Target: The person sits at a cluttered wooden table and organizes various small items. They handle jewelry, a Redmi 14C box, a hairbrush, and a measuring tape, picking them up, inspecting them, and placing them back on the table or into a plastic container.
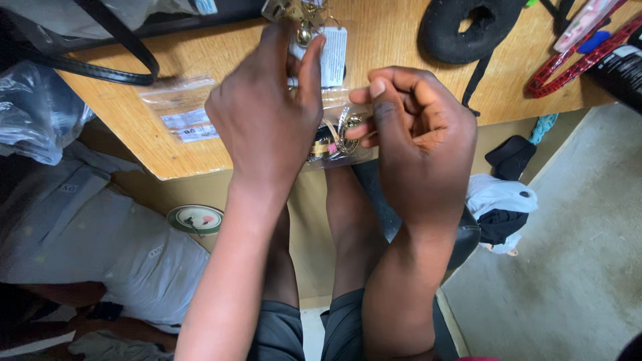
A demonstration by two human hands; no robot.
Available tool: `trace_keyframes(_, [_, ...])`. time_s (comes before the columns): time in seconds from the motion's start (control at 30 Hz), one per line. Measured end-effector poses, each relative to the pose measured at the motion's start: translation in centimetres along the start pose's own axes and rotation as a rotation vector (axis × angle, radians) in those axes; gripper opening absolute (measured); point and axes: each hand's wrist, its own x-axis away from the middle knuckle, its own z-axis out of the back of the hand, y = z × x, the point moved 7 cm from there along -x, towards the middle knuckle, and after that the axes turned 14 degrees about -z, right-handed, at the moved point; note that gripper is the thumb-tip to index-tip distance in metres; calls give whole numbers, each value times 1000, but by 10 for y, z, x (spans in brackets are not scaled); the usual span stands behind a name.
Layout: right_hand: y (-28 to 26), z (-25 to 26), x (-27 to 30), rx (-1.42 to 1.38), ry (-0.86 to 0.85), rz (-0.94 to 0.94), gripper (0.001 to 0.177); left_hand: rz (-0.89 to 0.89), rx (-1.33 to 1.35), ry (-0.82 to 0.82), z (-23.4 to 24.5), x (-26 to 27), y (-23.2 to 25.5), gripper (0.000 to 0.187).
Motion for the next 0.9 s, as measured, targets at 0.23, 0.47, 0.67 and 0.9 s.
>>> trace_keyframes(0.23, [-4,4,-5,37,12,42,18,-1,-71,-70,-7,-10,5,20])
trace_keyframes(0.47, [-5,10,-10,10,4,14,17,35,-46,-66,6,7,13,11])
trace_keyframes(0.67, [-14,10,-12,43,6,64,15,6,-52,-83,4,-1,17,25])
trace_keyframes(0.9, [-11,13,-13,82,14,46,15,35,-31,-117,-2,4,12,17])
